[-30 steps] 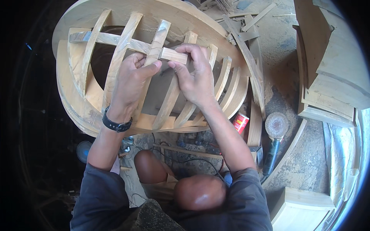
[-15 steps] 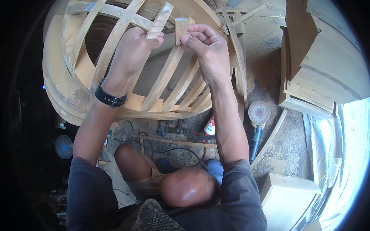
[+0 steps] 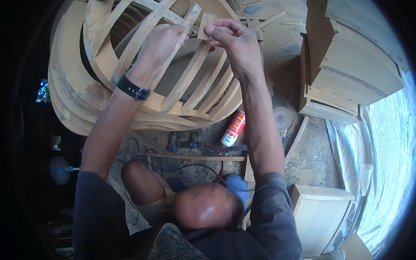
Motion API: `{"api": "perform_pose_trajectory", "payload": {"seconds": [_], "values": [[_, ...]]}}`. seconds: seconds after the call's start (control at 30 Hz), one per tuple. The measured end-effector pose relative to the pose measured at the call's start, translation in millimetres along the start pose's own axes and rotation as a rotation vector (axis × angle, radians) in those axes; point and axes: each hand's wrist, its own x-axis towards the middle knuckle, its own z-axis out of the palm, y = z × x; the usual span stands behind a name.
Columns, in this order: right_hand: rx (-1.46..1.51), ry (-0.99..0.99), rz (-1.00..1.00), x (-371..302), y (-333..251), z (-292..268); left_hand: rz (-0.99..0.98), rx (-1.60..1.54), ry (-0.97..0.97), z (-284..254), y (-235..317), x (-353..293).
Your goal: The person constructs a curved wooden frame by applying adhesive to small wooden blocks and fitting them into the lattice structure of the frame.
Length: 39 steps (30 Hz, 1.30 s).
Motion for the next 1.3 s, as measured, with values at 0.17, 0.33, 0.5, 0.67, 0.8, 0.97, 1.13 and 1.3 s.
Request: {"api": "perform_pose_trajectory", "payload": {"seconds": [0.17, 0.33, 0.5, 0.67, 0.8, 0.97, 1.13, 1.3], "values": [[-0.264, 0.028, -0.022, -1.6, -0.1, 3.9, -0.006, -0.069, -0.015, 1.6, 0.9, -0.4], [-0.565, 0.05, -0.023, -6.1, -3.2, 12.5, -0.033, -0.06, -0.004, 0.2, -3.7, 2.9], [-0.603, 0.015, -0.056, -4.9, -4.7, 10.4, 0.034, -0.024, -0.014, 0.7, -5.2, 2.9], [-0.217, -0.062, -0.03, 1.0, 3.7, -1.5, -0.012, -0.024, 0.0, 0.8, -2.2, 3.3], [0.119, -0.094, 0.095, 0.2, 1.9, -4.8, -0.046, -0.016, 0.023, 1.8, 2.9, -0.8], [0.39, -0.114, 0.146, 0.4, -3.5, -4.7, -0.008, 0.065, 0.018, 1.1, 1.0, 0.9], [0.486, -0.184, 0.142, 0.5, -15.0, 9.0, 0.09, 0.247, 0.075, 3.1, -12.0, 10.7], [0.471, -0.363, 0.114, 10.5, -58.3, 37.9, 0.204, 0.283, 0.102, 7.4, 15.9, -13.2]]}}
